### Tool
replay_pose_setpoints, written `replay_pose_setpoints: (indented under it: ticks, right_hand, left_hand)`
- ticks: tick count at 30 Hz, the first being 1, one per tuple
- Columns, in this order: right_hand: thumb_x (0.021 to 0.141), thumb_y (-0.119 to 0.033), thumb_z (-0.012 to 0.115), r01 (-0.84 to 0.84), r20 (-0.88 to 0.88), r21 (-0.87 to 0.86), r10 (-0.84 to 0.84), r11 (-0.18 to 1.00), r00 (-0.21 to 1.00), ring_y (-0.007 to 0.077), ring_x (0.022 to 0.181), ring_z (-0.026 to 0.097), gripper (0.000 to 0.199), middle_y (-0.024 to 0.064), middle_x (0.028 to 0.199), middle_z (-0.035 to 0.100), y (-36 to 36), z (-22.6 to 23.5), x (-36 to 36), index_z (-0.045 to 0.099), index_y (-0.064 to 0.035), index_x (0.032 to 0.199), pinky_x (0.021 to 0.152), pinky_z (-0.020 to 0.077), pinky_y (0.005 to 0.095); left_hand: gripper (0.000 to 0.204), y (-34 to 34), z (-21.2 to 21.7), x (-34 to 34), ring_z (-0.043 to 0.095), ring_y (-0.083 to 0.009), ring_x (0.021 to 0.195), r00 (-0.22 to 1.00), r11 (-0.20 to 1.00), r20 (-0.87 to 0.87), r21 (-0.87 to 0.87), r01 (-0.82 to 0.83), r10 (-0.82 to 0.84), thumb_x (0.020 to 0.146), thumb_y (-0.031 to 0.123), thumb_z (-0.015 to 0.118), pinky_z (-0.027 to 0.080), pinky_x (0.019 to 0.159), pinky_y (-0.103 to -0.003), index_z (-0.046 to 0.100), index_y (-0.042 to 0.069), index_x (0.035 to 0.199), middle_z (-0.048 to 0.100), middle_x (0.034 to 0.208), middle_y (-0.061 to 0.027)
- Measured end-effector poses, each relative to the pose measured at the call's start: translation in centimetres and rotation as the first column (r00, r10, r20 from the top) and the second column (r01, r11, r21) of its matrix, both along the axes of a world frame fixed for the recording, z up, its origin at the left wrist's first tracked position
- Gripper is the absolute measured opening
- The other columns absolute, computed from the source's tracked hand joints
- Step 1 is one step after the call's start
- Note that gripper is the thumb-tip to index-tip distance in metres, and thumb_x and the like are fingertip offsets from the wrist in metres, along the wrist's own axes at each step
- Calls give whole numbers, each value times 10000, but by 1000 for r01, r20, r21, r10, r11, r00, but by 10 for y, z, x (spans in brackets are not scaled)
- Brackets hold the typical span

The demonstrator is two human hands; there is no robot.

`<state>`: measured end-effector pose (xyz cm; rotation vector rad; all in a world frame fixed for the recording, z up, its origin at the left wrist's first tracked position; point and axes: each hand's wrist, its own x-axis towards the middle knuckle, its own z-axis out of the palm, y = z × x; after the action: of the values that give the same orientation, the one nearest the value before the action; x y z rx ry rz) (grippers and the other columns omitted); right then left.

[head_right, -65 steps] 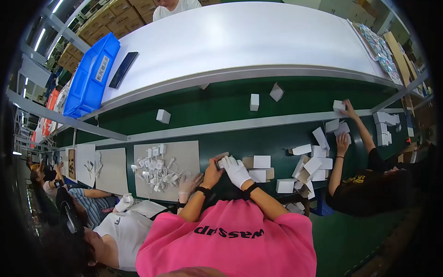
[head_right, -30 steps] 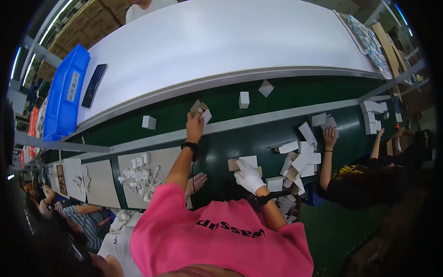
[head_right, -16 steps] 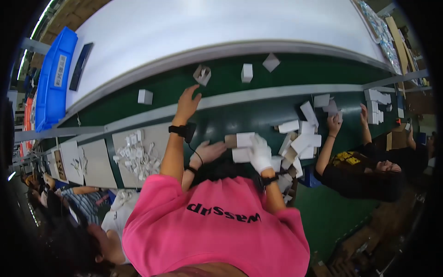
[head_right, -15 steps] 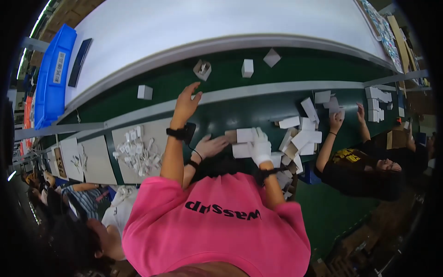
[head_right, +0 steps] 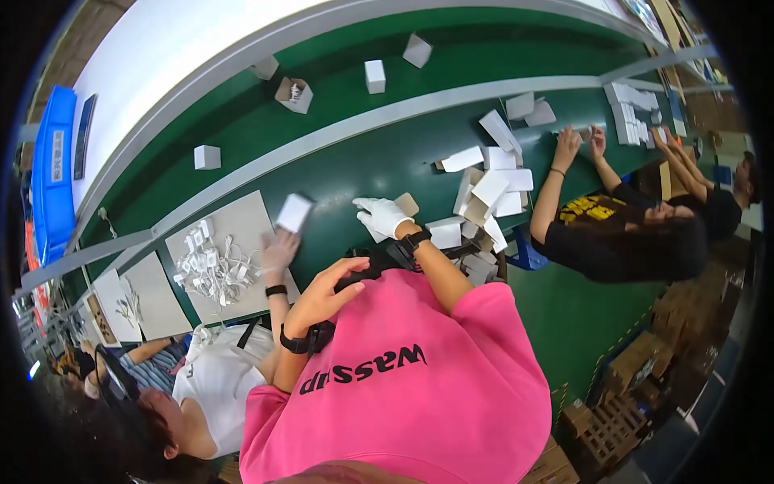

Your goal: The person picks up a power adapter, winds the cable around it, and places it into a small white box. The person then closes the box and sets it aside, repeating the process for several more units.

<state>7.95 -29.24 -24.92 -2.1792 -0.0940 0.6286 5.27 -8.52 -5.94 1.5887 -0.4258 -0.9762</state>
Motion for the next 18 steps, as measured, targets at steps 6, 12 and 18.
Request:
replay_pose_setpoints:
  ticks: [6, 12, 18]
  right_hand:
    - [801, -185, 572, 402, 486, -334, -210, 853, 848, 333, 991, 585, 286, 148, 1032, 636, -81, 78, -47, 614, -69, 1059, 850, 473, 439]
    - [854, -256, 567, 813, 617, -360, -537, 457, 575, 361, 1040, 566, 366, 189, 1083, 616, -195, 93, -139, 579, -31, 1143, 897, 452, 418]
    - [904, -424, 536, 874, -58, -81, -878, 479, 476, 371, 1187, 501, 633, 281, 1303, 478, -214, -17, -180, 390, -16, 1366, 986, 403, 379]
  left_hand:
    - [522, -24, -87, 0, 474, -320, 1203, 922, 949, 376, 312, -37, -88, 810, 153, 656, 422, 961, -393, 485, 121, 1302, 477, 1312, -137]
    - [789, -84, -157, 13, 243, -393, 1347, 726, 745, 450, 655, 128, -521, 740, 197, 731, 321, 1011, -603, 330, 261, 1416, 209, 1485, -140]
    - [903, -115, -187, 18, 255, -407, 1343, 633, 649, 428, 744, 160, -645, 693, 179, 749, 336, 990, -621, 264, 318, 1442, 207, 1498, -121]
